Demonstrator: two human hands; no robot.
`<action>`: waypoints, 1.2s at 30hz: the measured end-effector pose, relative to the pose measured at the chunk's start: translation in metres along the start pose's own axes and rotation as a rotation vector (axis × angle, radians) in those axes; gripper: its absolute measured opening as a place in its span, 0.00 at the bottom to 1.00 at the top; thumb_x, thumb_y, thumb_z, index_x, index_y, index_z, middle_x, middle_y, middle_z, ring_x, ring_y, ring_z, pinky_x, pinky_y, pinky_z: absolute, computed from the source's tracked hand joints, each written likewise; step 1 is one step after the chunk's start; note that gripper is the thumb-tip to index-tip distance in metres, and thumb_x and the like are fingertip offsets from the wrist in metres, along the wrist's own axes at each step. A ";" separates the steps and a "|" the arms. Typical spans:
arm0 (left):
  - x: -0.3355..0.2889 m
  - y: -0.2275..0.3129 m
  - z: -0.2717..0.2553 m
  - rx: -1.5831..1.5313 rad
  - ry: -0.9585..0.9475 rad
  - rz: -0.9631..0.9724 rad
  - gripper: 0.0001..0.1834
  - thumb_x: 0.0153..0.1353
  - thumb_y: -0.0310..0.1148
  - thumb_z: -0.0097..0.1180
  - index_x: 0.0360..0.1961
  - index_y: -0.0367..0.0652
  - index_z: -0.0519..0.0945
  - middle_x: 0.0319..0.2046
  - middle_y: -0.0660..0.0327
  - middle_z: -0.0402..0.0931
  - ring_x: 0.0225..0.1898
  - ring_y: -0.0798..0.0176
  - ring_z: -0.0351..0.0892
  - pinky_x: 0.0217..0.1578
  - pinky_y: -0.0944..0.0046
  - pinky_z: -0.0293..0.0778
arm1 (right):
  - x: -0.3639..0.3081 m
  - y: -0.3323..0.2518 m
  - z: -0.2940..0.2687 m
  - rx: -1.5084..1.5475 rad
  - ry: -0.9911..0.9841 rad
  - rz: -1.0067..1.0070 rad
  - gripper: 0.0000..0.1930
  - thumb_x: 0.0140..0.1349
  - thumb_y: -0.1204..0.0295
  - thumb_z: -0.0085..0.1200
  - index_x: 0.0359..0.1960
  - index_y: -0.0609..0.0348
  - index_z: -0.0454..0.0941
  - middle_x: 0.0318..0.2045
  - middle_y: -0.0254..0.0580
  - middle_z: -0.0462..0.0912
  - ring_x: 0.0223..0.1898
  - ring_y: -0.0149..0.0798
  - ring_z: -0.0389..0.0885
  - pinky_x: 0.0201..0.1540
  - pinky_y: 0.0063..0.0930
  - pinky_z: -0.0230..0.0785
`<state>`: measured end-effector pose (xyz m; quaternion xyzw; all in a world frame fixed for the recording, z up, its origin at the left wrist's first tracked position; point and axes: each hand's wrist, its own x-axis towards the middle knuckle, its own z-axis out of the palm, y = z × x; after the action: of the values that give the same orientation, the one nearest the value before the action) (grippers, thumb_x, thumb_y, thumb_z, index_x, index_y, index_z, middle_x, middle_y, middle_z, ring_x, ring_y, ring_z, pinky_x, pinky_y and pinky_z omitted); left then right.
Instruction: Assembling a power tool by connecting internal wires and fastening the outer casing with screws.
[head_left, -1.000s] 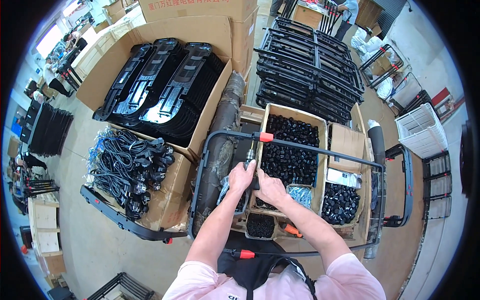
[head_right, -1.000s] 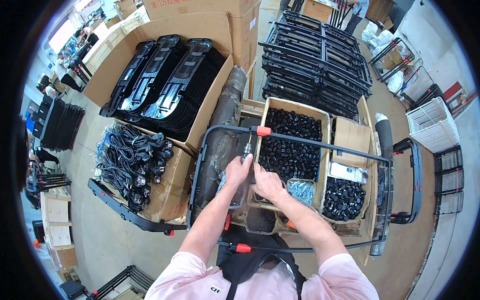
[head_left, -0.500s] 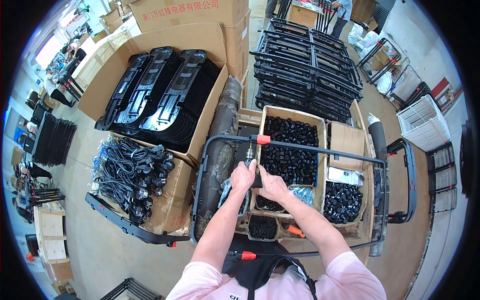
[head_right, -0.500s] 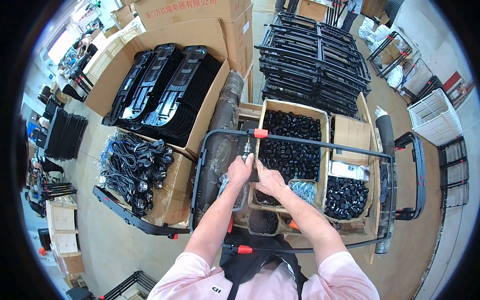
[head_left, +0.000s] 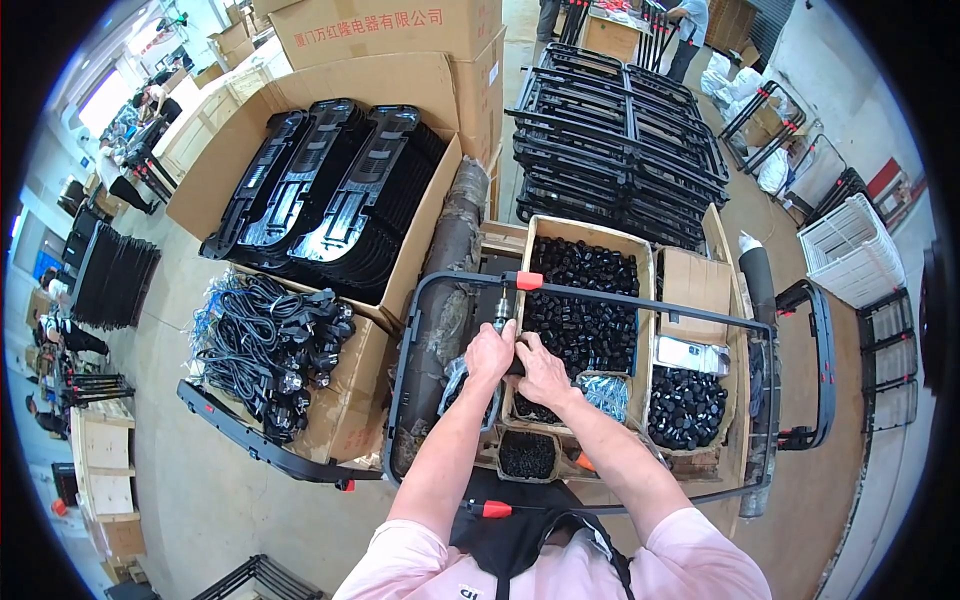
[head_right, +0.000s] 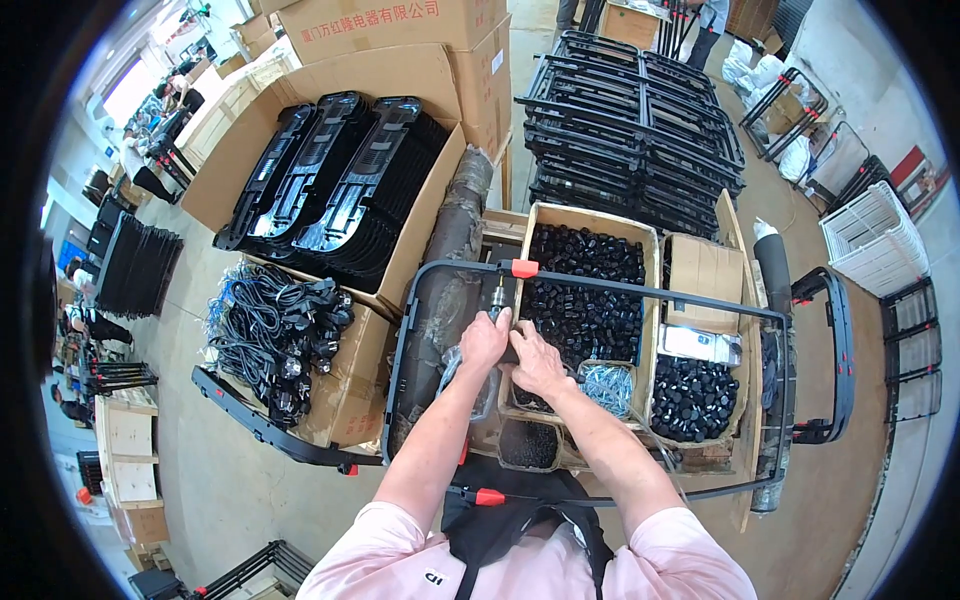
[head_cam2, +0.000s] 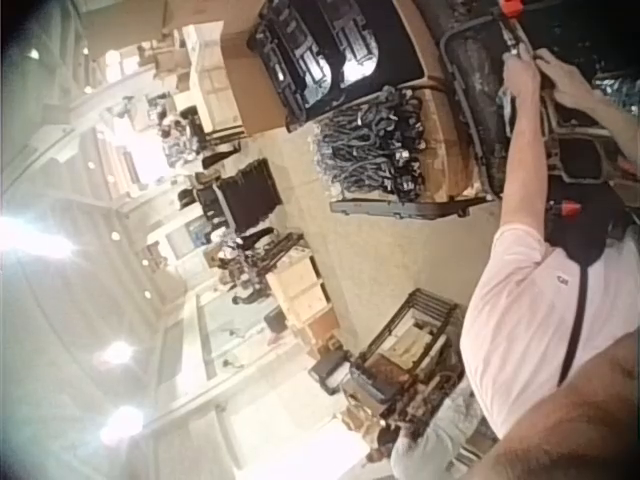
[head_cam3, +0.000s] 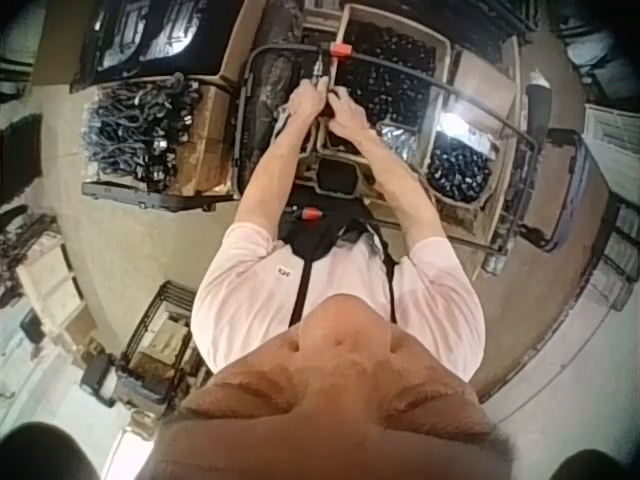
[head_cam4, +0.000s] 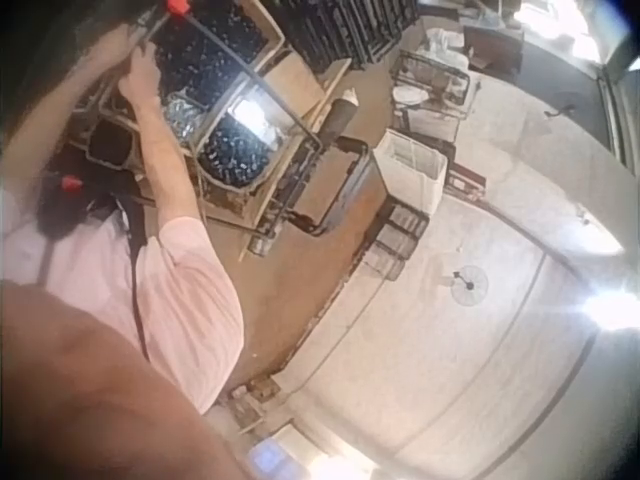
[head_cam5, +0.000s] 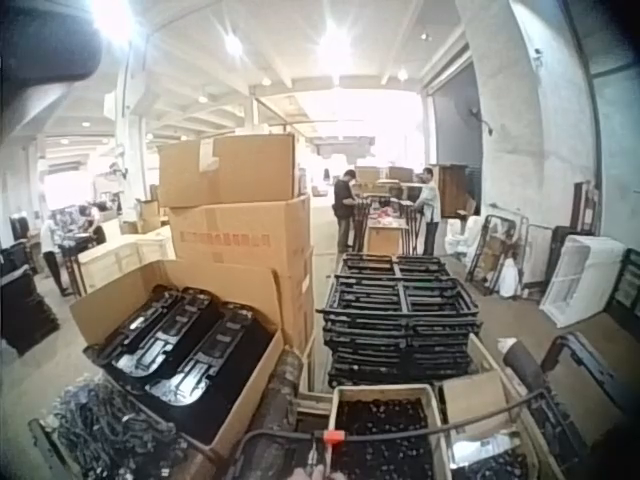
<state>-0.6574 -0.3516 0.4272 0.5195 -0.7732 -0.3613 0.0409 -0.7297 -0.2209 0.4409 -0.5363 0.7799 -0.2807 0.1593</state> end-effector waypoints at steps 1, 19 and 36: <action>0.000 -0.001 0.001 -0.001 0.003 0.003 0.39 0.72 0.65 0.49 0.48 0.31 0.81 0.45 0.32 0.85 0.52 0.30 0.85 0.55 0.38 0.78 | 0.000 0.000 0.000 0.006 -0.006 0.001 0.29 0.52 0.69 0.74 0.54 0.59 0.75 0.58 0.48 0.73 0.56 0.59 0.81 0.53 0.52 0.80; -0.001 -0.018 -0.001 -0.051 -0.081 -0.013 0.42 0.69 0.65 0.49 0.50 0.27 0.84 0.50 0.30 0.83 0.58 0.32 0.82 0.61 0.41 0.74 | -0.018 -0.012 -0.007 -0.063 -0.083 0.013 0.29 0.55 0.68 0.72 0.58 0.60 0.75 0.63 0.53 0.70 0.59 0.62 0.80 0.56 0.53 0.79; -0.034 0.001 0.019 0.175 0.079 0.266 0.35 0.75 0.60 0.49 0.38 0.30 0.81 0.35 0.33 0.85 0.41 0.30 0.87 0.45 0.37 0.82 | -0.040 0.003 -0.027 -0.169 -0.108 0.087 0.33 0.55 0.59 0.72 0.56 0.63 0.70 0.45 0.59 0.85 0.49 0.61 0.86 0.52 0.52 0.81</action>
<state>-0.6508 -0.3130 0.4241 0.4279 -0.8615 -0.2633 0.0735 -0.7315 -0.1760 0.4584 -0.5280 0.8135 -0.1775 0.1675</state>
